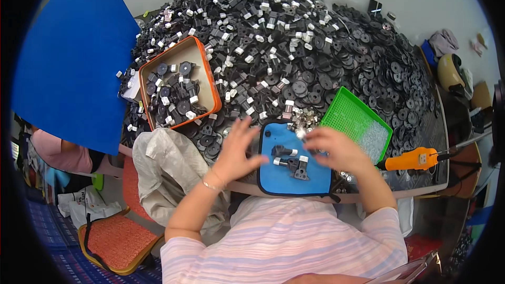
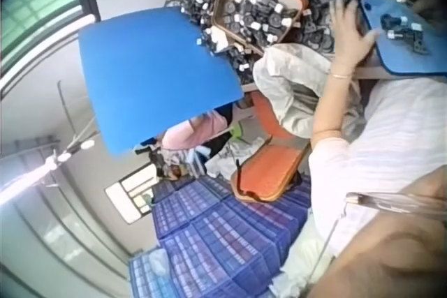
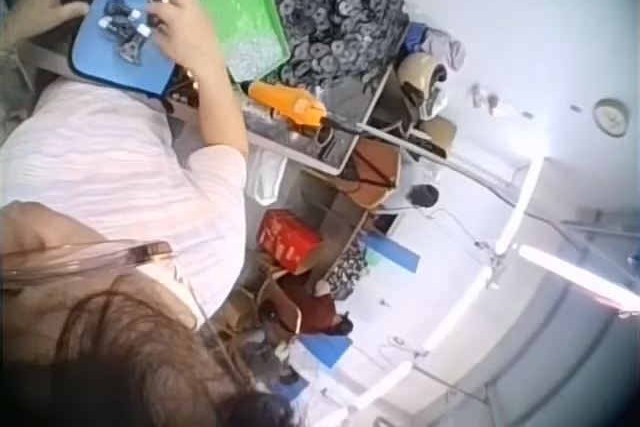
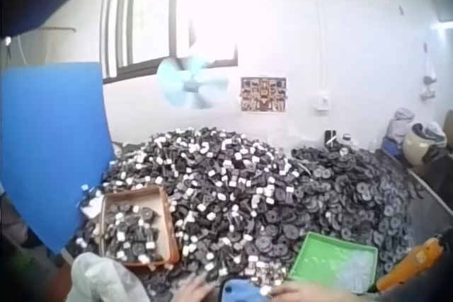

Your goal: Assembling small metal and plastic components using an electric screwdriver at a factory workbench.

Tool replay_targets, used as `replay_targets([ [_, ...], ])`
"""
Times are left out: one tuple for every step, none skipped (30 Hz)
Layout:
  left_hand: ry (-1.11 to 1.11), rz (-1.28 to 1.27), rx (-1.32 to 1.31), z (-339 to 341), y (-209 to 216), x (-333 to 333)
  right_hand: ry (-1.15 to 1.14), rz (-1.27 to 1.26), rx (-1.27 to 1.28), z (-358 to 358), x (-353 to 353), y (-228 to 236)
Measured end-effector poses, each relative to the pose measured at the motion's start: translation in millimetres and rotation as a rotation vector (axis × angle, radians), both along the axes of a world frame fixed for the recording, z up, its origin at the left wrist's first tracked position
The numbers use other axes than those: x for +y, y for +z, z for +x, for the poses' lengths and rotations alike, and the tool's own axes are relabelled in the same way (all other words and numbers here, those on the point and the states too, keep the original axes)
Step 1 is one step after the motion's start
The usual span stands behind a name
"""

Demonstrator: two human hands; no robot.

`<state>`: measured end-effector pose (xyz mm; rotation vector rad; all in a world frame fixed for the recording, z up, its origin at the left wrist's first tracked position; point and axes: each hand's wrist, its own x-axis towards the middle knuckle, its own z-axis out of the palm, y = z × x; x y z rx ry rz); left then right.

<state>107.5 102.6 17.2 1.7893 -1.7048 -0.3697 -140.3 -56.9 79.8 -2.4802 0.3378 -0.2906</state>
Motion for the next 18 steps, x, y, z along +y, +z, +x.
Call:
replay_targets([
  [0.064, -0.028, -0.037, 10, 1, -13, 0.019, 0.008, 0.114, -13, 9, -1],
  [0.113, -0.052, 0.015, 13, 4, -26, 0.014, -0.052, 0.167, -25, 17, -6],
  [0.12, -0.069, 0.005, 17, 5, -41, 0.007, -0.112, 0.216, -35, 24, -11],
  [0.129, -0.086, -0.001, 21, 3, -54, -0.02, -0.129, 0.255, -41, 32, -15],
  [0.147, -0.084, -0.016, 22, -3, -67, -0.024, -0.127, 0.256, -45, 39, -21],
  [0.157, -0.064, -0.061, 22, -4, -83, -0.041, -0.167, 0.253, -50, 45, -29],
  [0.175, -0.043, -0.108, 19, -6, -94, -0.05, -0.208, 0.249, -52, 49, -37],
  [0.206, 0.026, -0.129, 16, -10, -101, -0.045, -0.191, 0.29, -53, 53, -43],
  [0.182, 0.119, -0.198, 7, -6, -105, -0.052, -0.191, 0.291, -52, 54, -42],
  [0.159, 0.211, -0.267, 0, -2, -107, -0.054, -0.155, 0.253, -50, 55, -38],
  [0.15, 0.19, -0.338, -1, -14, -111, -0.055, -0.119, 0.216, -50, 54, -33],
  [0.133, 0.19, -0.345, 1, -20, -114, -0.043, -0.068, 0.227, -50, 48, -27],
  [0.117, 0.192, -0.356, 4, -26, -116, -0.065, -0.05, 0.24, -46, 42, -19],
  [0.13, 0.131, -0.355, 6, -30, -117, -0.085, -0.031, 0.252, -38, 36, -11],
  [0.105, 0.125, -0.33, 9, -30, -117, -0.104, -0.095, 0.22, -28, 31, -3],
  [0.081, 0.118, -0.306, 14, -28, -118, -0.12, -0.097, 0.197, -14, 24, 0],
  [0.056, 0.074, -0.343, 18, -27, -118, -0.133, -0.1, 0.172, 2, 16, 0],
  [0.024, 0.035, -0.358, 26, -33, -120, -0.14, -0.12, 0.156, 20, 5, -8],
])
